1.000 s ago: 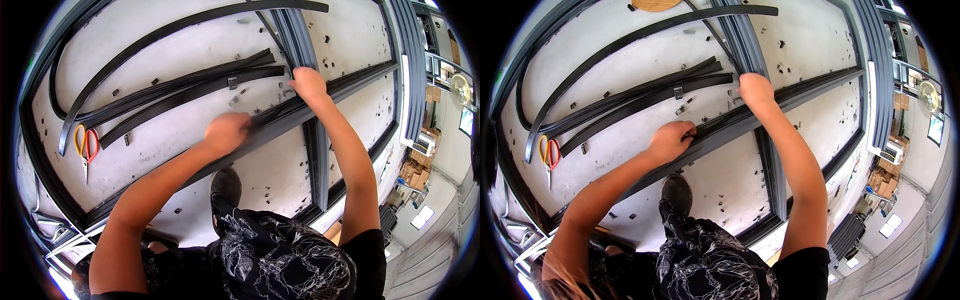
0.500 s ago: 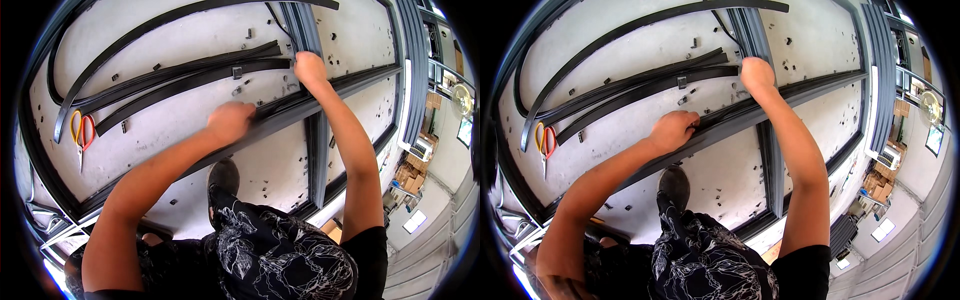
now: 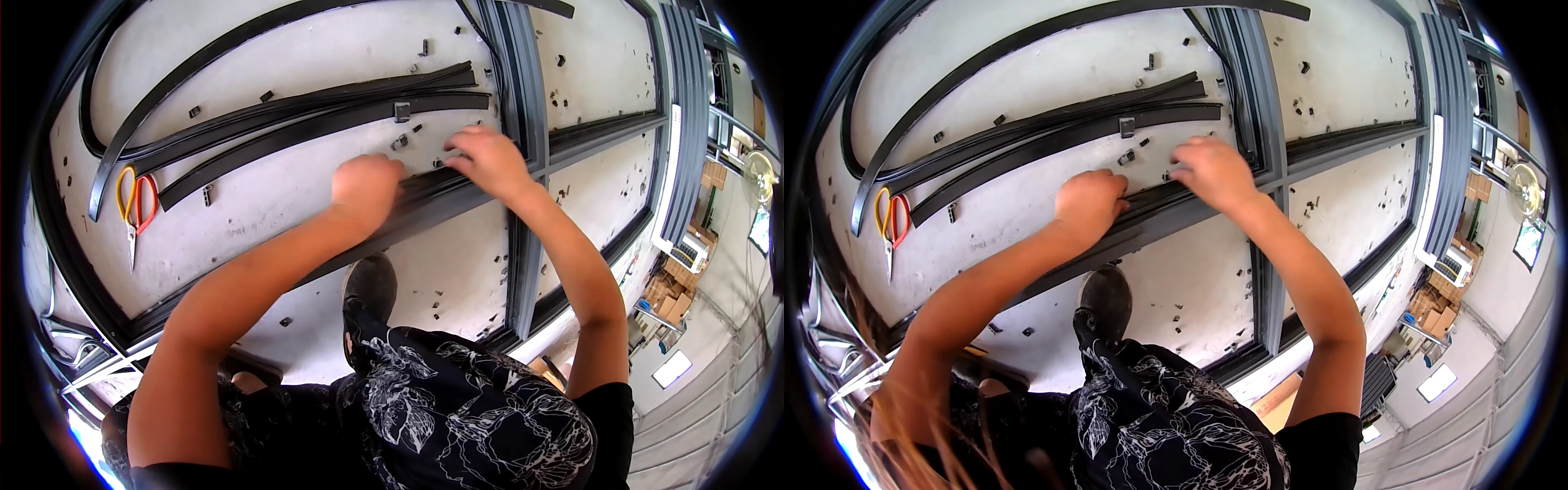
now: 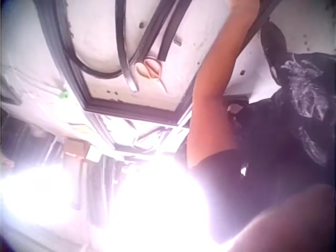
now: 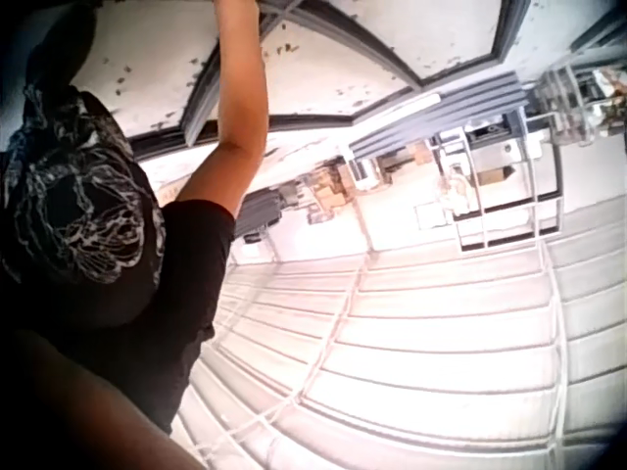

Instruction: Installing rubber gaskets into a metal frame.

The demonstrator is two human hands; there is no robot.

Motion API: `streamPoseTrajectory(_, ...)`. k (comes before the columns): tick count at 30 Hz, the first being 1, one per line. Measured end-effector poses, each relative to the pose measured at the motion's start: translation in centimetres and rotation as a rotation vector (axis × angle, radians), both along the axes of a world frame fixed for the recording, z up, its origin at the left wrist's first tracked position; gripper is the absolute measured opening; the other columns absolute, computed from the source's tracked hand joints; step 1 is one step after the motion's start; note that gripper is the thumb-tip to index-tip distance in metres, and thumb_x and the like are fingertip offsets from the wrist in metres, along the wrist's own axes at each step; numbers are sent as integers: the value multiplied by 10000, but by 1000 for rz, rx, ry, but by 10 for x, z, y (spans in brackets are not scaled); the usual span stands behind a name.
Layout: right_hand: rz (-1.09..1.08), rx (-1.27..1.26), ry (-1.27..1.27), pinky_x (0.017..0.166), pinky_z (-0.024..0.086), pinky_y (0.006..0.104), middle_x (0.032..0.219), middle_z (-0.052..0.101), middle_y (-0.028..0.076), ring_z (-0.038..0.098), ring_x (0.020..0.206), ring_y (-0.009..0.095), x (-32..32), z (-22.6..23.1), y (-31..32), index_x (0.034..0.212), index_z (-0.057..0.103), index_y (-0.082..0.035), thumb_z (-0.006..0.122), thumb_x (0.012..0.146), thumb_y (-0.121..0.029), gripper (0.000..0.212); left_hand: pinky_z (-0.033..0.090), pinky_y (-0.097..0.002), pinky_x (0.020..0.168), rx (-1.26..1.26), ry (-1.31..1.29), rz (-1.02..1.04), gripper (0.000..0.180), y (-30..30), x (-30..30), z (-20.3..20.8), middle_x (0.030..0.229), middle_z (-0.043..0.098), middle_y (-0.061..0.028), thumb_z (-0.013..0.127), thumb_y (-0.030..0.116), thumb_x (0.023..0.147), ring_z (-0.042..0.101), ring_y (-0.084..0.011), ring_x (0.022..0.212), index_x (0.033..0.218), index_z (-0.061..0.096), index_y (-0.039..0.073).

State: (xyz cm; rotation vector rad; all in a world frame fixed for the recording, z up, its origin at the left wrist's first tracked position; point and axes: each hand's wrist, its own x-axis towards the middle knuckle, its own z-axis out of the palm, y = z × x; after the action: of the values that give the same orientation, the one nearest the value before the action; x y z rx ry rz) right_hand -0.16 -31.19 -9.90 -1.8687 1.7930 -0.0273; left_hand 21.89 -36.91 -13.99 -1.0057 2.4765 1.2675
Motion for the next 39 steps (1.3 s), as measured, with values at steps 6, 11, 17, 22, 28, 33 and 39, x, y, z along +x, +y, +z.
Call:
streamPoseTrajectory(6,57,172,-72,814,474,403,884,630,86,586,929,311,33,-11,-3,890,666,-82,737,750,-247,228,509,-427,744,-18,-47,-43,146,-1,5,-5,885,625,-96,687,211,799,619,-308,915,854,643,83)
streamPoseTrajectory(11,146,194,13,780,474,418,864,627,85,589,908,311,42,-16,-11,821,651,-79,744,732,-265,226,508,-423,741,-51,-41,-19,137,2,0,-10,870,624,-92,687,211,798,620,-300,915,845,640,91)
streamPoseTrajectory(17,114,266,83,733,472,435,789,619,97,593,858,320,49,-22,-17,740,622,-65,749,712,-287,258,514,-424,721,30,-145,-60,184,-11,3,-12,882,658,-101,703,249,785,641,-309,887,849,666,80)
streamPoseTrajectory(22,85,125,7,706,460,437,735,612,117,595,778,333,56,-23,-16,694,617,-54,769,674,-330,315,520,-423,707,-23,-140,-56,228,-12,22,-6,830,671,-109,698,318,784,656,-309,866,809,688,91)
streamPoseTrajectory(28,194,154,-25,721,471,440,735,625,113,605,795,323,72,-23,-21,695,630,-62,774,674,-327,303,525,-405,701,5,-247,-72,193,-9,20,-6,867,686,-107,671,288,804,663,-301,875,831,705,100)
streamPoseTrajectory(33,199,183,-3,745,473,444,786,627,115,603,842,336,83,-21,-23,744,633,-55,768,701,-317,297,532,-413,720,-70,-92,-8,173,-6,41,-6,904,680,-108,677,260,817,658,-305,898,877,700,100)
streamPoseTrajectory(39,141,242,146,727,481,432,810,622,99,606,844,324,23,-7,-13,750,641,-65,760,709,-261,232,532,-423,727,64,-314,-150,270,-21,83,3,889,663,-105,692,343,822,650,-323,888,893,680,83)
